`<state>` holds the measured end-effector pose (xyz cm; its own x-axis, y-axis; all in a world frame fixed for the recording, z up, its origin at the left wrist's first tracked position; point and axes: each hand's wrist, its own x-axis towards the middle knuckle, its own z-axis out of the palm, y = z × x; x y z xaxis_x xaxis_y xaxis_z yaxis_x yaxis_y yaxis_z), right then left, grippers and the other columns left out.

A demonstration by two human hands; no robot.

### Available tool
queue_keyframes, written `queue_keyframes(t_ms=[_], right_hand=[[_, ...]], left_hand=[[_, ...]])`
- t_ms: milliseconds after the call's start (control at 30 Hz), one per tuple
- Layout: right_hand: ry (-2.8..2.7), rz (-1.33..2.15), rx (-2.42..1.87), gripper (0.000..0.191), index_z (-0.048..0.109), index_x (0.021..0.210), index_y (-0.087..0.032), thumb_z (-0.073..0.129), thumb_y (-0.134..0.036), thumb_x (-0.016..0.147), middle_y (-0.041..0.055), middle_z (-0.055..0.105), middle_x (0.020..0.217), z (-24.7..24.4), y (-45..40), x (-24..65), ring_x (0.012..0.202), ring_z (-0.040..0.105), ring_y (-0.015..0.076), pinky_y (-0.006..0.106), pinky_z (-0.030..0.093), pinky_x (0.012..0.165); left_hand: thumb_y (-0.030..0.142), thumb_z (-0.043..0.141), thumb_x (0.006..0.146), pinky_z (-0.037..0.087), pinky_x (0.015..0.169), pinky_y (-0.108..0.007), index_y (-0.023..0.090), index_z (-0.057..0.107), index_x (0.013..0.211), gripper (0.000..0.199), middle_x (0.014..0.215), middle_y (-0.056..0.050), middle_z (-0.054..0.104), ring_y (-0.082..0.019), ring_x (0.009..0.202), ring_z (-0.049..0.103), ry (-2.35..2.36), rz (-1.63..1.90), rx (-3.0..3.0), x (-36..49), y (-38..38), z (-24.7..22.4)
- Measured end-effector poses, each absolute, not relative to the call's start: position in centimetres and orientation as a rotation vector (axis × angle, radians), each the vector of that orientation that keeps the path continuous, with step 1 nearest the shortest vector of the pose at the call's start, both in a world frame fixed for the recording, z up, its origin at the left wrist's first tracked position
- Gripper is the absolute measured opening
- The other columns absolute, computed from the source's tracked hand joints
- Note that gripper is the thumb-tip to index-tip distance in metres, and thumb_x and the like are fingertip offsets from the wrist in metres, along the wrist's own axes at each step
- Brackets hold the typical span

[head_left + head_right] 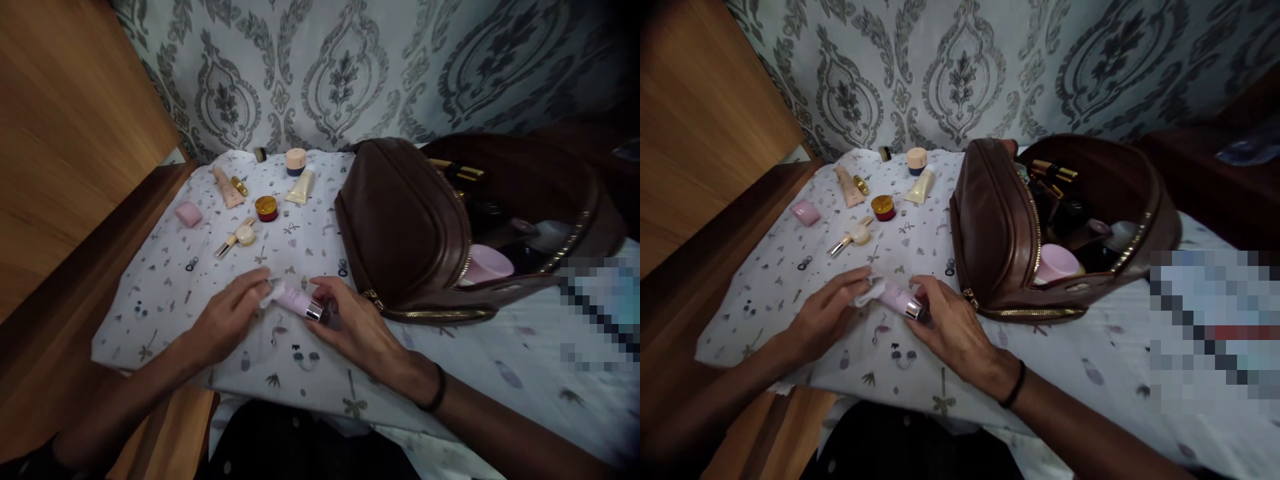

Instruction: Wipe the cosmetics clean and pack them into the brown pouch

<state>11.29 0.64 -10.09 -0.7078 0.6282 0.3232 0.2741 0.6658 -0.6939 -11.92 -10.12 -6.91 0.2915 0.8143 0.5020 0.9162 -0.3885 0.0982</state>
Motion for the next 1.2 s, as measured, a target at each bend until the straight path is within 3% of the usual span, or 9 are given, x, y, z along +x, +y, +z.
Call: queue_keyframes(t_ms=[100, 267, 533, 667, 933, 1067, 1200], right_hand=[[-2.313, 0.892, -0.675, 0.053, 0.045, 0.128, -0.018, 0.063, -0.018, 0.078, 0.0086, 0.071, 0.1, -10.3, 0.7, 11.4, 0.088, 0.071, 0.0228, 0.038, 0.059, 0.078], [-2.305, 0.904, -0.681, 0.068, 0.041, 0.132, -0.017, 0.054, -0.007, 0.067, 0.0118, 0.072, 0.11, -10.2, 0.8, 11.6, 0.096, 0.072, 0.0243, 0.037, 0.059, 0.08], [-2.316, 0.818, -0.663, 0.035, 0.054, 0.119, -0.017, 0.064, -0.023, 0.086, 0.008, 0.072, 0.096, -9.9, 0.7, 11.4, 0.085, 0.071, 0.0206, 0.035, 0.06, 0.078], [-2.359, 0.739, -0.589, 0.021, 0.059, 0.11, -0.017, 0.062, -0.022, 0.09, 0.0076, 0.069, 0.096, -9.7, 0.6, 11.4, 0.085, 0.068, 0.0201, 0.035, 0.058, 0.076], [-2.419, 0.608, -0.68, 0.018, 0.06, 0.088, -0.018, 0.057, -0.034, 0.095, 0.008, 0.059, 0.092, -9.3, 0.3, 11.3, 0.082, 0.06, 0.0209, 0.037, 0.055, 0.073], [-2.428, 0.692, -0.688, 0.015, 0.059, 0.089, -0.018, 0.058, -0.031, 0.095, 0.008, 0.06, 0.092, -9.4, 0.3, 11.4, 0.082, 0.06, 0.021, 0.037, 0.054, 0.072], [-2.398, 0.725, -0.61, 0.011, 0.058, 0.097, -0.017, 0.059, -0.028, 0.094, 0.0058, 0.064, 0.087, -9.6, 0.3, 11.6, 0.077, 0.062, 0.0196, 0.033, 0.052, 0.068]], left_hand=[[0.012, 0.047, 0.099, 0.056, 0.106, -0.037, 0.016, 0.056, 0.127, 0.029, 0.131, -0.014, 0.067, -0.021, 0.131, 0.059, -1.407, -0.682, -2.462, -8.9, -10.0, -6.4], [0.008, 0.046, 0.099, 0.052, 0.111, -0.039, 0.008, 0.061, 0.111, 0.019, 0.126, -0.018, 0.07, -0.026, 0.134, 0.056, -1.161, -0.565, -2.521, -6.1, -8.8, -6.6], [0.008, 0.045, 0.099, 0.053, 0.109, -0.045, 0.013, 0.059, 0.112, 0.02, 0.13, -0.017, 0.068, -0.024, 0.131, 0.059, -1.501, -0.642, -2.468, -11.8, -8.8, -8.1], [0.003, 0.041, 0.092, 0.057, 0.102, -0.043, 0.015, 0.053, 0.126, 0.038, 0.136, -0.017, 0.064, -0.024, 0.129, 0.061, -1.727, -0.699, -2.41, -15.2, -9.7, -8.7], [0.002, 0.041, 0.089, 0.058, 0.101, -0.043, 0.018, 0.053, 0.125, 0.041, 0.135, -0.015, 0.065, -0.022, 0.127, 0.063, -1.769, -0.763, -2.417, -16.2, -10.0, -8.8], [0.003, 0.042, 0.091, 0.059, 0.099, -0.044, 0.018, 0.054, 0.122, 0.035, 0.131, -0.016, 0.066, -0.023, 0.123, 0.065, -1.759, -0.784, -2.321, -15.3, -10.1, -7.3], [0.005, 0.045, 0.095, 0.055, 0.105, -0.039, 0.015, 0.054, 0.119, 0.027, 0.13, -0.016, 0.065, -0.02, 0.128, 0.06, -1.564, -0.819, -2.304, -11.5, -10.0, -5.7]])
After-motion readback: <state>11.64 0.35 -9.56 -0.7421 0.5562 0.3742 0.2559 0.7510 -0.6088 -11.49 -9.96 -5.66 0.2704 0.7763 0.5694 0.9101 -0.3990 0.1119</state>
